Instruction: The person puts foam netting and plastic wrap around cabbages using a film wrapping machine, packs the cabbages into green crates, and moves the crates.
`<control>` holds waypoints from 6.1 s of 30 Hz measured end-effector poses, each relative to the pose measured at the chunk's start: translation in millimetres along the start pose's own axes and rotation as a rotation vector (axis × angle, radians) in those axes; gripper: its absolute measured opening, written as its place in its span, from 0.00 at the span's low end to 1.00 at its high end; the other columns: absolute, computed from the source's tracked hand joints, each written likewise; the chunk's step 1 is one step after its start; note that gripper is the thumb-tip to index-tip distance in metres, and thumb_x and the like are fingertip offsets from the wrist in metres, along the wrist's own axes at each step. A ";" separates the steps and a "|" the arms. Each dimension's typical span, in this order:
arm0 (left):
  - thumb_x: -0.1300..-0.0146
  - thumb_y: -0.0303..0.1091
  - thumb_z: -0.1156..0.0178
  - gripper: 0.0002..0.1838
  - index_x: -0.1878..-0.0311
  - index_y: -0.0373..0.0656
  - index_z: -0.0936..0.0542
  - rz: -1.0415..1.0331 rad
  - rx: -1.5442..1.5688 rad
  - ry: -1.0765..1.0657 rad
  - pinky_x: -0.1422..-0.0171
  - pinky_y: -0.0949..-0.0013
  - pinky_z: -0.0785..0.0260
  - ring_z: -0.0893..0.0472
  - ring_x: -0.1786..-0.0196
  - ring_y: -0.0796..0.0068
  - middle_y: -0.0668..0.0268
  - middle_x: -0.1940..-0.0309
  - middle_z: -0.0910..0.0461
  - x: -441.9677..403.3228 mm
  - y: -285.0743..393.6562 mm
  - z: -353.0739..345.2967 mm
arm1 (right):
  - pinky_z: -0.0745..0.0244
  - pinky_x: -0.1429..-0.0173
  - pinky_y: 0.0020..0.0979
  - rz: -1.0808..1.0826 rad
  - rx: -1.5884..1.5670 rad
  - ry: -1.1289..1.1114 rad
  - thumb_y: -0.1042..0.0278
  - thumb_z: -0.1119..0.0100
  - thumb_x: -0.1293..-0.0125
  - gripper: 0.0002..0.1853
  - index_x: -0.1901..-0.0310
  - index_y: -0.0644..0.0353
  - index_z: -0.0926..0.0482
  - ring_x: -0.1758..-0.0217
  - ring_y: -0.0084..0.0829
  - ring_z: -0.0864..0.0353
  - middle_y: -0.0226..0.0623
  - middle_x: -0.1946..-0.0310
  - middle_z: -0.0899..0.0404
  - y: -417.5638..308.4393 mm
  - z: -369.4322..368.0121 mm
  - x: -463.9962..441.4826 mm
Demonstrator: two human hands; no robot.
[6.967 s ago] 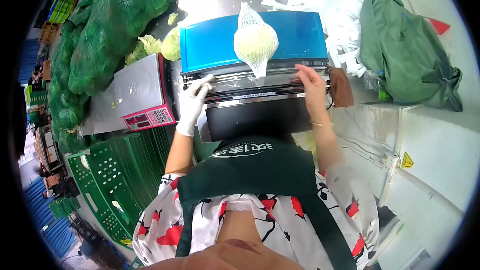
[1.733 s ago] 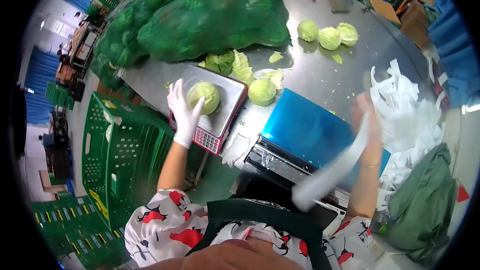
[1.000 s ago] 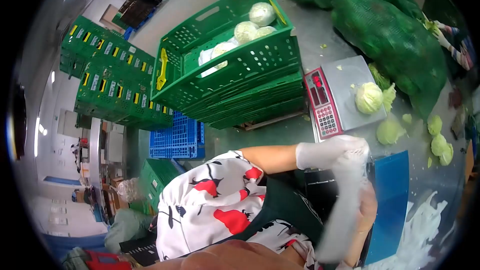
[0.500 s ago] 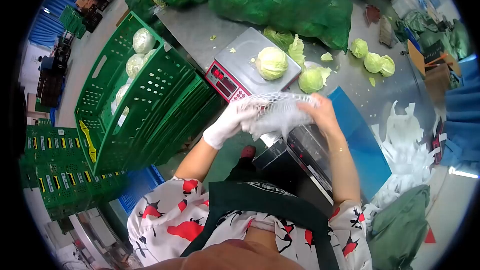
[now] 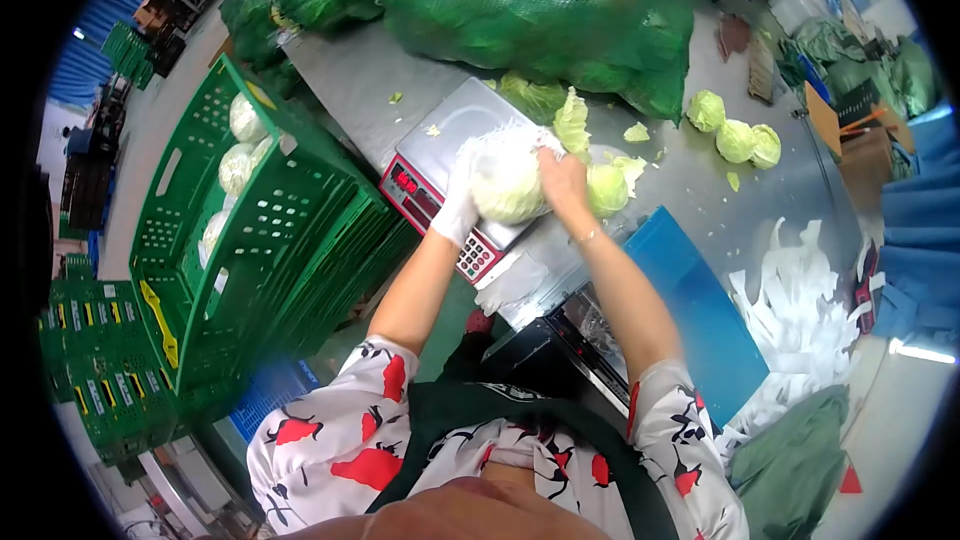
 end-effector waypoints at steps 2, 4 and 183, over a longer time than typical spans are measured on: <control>0.24 0.44 0.53 0.25 0.38 0.31 0.26 0.319 0.226 -0.287 0.39 0.63 0.25 0.19 0.43 0.64 0.55 0.44 0.20 47.0 -7.8 -29.9 | 0.24 0.57 0.41 0.045 -0.051 -0.050 0.45 0.38 0.41 0.30 0.68 0.75 0.17 0.66 0.48 0.15 0.59 0.74 0.18 -7.4 22.7 27.1; 0.29 0.36 0.47 0.23 0.36 0.32 0.28 0.326 0.146 -0.323 0.37 0.61 0.25 0.20 0.42 0.63 0.56 0.42 0.22 84.7 -14.4 -51.7 | 0.23 0.60 0.36 0.093 -0.131 -0.108 0.51 0.33 0.41 0.24 0.68 0.73 0.16 0.68 0.39 0.15 0.54 0.74 0.16 -6.4 46.5 44.7; 0.63 0.38 0.20 0.53 0.32 0.40 0.39 -0.234 -1.191 -0.977 0.31 0.56 0.35 0.29 0.36 0.55 0.52 0.39 0.33 119.4 -113.6 -262.3 | 0.28 0.35 0.31 -0.146 -0.933 -0.088 0.63 0.30 0.40 0.38 0.31 0.63 0.36 0.38 0.31 0.24 0.38 0.41 0.25 148.2 330.7 42.3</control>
Point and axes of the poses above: each hand's wrist, its own x-axis away from the middle knuckle, its own z-axis out of the back of the hand, y = z × x, the point moved 7 cm from there along -x, towards the middle knuckle
